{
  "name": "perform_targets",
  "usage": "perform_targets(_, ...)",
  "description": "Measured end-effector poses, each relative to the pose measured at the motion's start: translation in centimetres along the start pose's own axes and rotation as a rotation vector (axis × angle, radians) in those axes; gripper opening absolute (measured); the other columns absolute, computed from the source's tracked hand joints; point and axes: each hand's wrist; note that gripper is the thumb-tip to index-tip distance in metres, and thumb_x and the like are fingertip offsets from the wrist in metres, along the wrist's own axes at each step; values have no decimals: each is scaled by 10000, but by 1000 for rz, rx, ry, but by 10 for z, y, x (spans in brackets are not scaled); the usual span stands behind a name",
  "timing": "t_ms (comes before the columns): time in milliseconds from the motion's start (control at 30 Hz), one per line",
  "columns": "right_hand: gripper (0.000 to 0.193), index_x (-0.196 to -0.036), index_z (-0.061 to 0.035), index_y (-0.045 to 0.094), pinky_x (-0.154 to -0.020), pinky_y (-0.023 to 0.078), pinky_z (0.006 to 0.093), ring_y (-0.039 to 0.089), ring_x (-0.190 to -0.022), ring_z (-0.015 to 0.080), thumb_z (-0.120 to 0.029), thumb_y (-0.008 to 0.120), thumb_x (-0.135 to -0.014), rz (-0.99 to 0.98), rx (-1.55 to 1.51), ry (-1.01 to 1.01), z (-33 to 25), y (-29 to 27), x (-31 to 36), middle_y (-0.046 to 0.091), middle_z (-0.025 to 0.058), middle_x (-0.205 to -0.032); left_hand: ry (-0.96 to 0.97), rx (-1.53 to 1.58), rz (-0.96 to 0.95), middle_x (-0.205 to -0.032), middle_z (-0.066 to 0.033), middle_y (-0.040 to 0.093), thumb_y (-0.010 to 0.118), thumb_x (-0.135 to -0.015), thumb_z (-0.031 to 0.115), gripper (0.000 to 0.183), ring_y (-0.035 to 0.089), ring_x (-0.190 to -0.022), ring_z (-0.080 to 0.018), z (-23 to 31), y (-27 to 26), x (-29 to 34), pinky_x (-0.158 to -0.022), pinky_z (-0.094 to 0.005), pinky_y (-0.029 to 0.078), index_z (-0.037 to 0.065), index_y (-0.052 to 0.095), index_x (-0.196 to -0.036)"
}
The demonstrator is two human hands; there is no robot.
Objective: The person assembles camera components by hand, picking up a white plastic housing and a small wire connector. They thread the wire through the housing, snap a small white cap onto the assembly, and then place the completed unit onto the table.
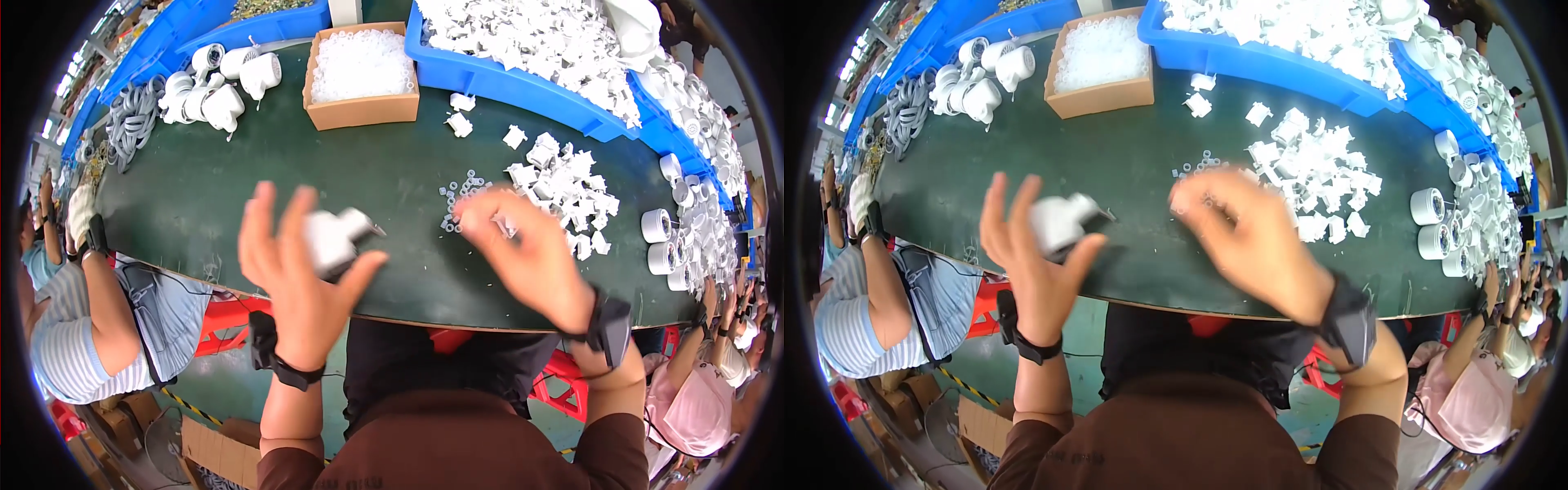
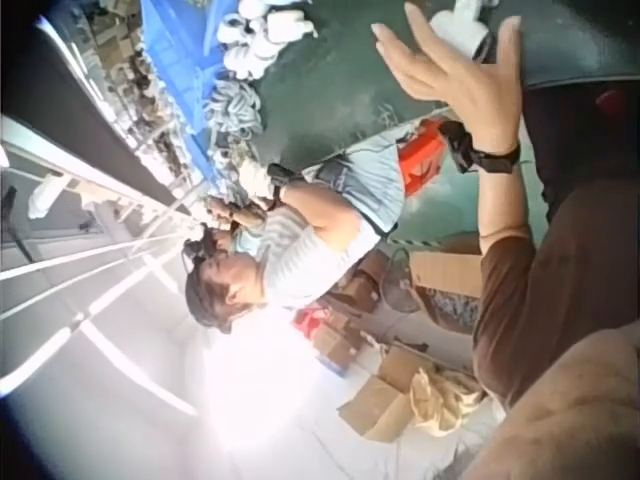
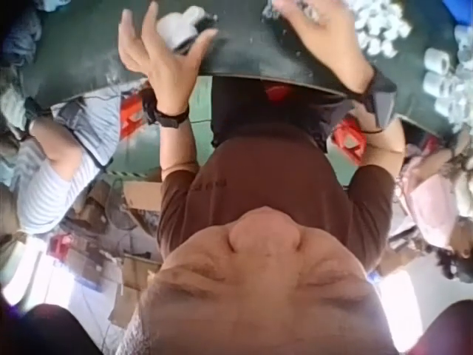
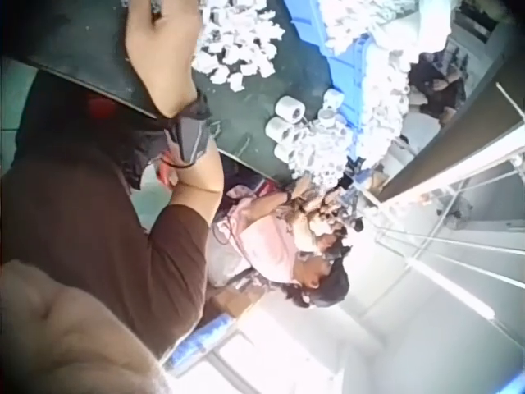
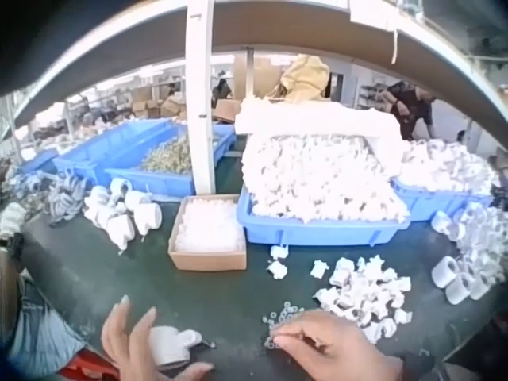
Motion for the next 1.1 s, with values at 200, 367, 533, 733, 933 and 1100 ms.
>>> perform_targets(200, 335, -1255, -78, 668, -1022, 465, 409, 570, -1158, 356, -266, 672, -977, 204, 579, -350, 57, -7, -104, 644, 123, -1252, -1, 132, -50, -1525, -231, 358, 837, -785, 161, 731, 355, -1342, -419, 15, 16, 15, -1082, -484, 365, 39, 516, -1430)
perform_targets(367, 287, -1219, -91, 682, -1002, 469, 417, 530, -1156, 328, -247, 655, -980, 108, 831, -380, 79, -12, -114, 594, 85, -1268, 12, 274, -99, -1379, -199, 532, 767, -831, 68, 482, 528, -1184, -379, 16, 24, 17, -942, -430, 494, 18, 605, -1282)
perform_targets(533, 197, -1121, -53, 674, -951, 482, 413, 539, -1097, 331, -148, 670, -948, 52, 754, -316, 75, -35, -81, 593, 99, -1157, 21, 328, -99, -1303, -177, 599, 744, -835, 36, 415, 595, -1135, -361, 11, 22, 19, -947, -428, 497, 24, 636, -1235)
perform_targets(733, 243, -1152, -45, 690, -967, 491, 435, 600, -1125, 350, -131, 686, -924, 72, 738, -257, 53, -79, -7, 643, 133, -1232, 52, 309, -115, -1270, -175, 623, 737, -840, 37, 359, 623, -1112, -371, 19, 30, 14, -941, -422, 509, 26, 663, -1191)
perform_targets(933, 291, -1188, -71, 705, -1036, 466, 462, 581, -1205, 364, -147, 729, -908, 261, 794, -89, 35, -102, 65, 646, 153, -1262, 23, 447, -160, -1236, -181, 619, 668, -879, -46, 301, 599, -1134, -353, 12, 13, 22, -965, -417, 487, 10, 655, -1174)
perform_targets(1100, 573, -1338, -118, 607, -1030, 375, 511, 564, -1160, 335, -473, 718, -902, 695, 1381, 258, 101, -204, 116, 640, 137, -1233, 114, 488, -221, -1143, -161, 662, 677, -872, -34, 220, 613, -1043, -334, 31, 25, 22, -901, -409, 492, 15, 678, -1087)
Point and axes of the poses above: each hand's wrist, its own x-axis away from the middle knuckle, its own y-axis out of the palm, z = x × y
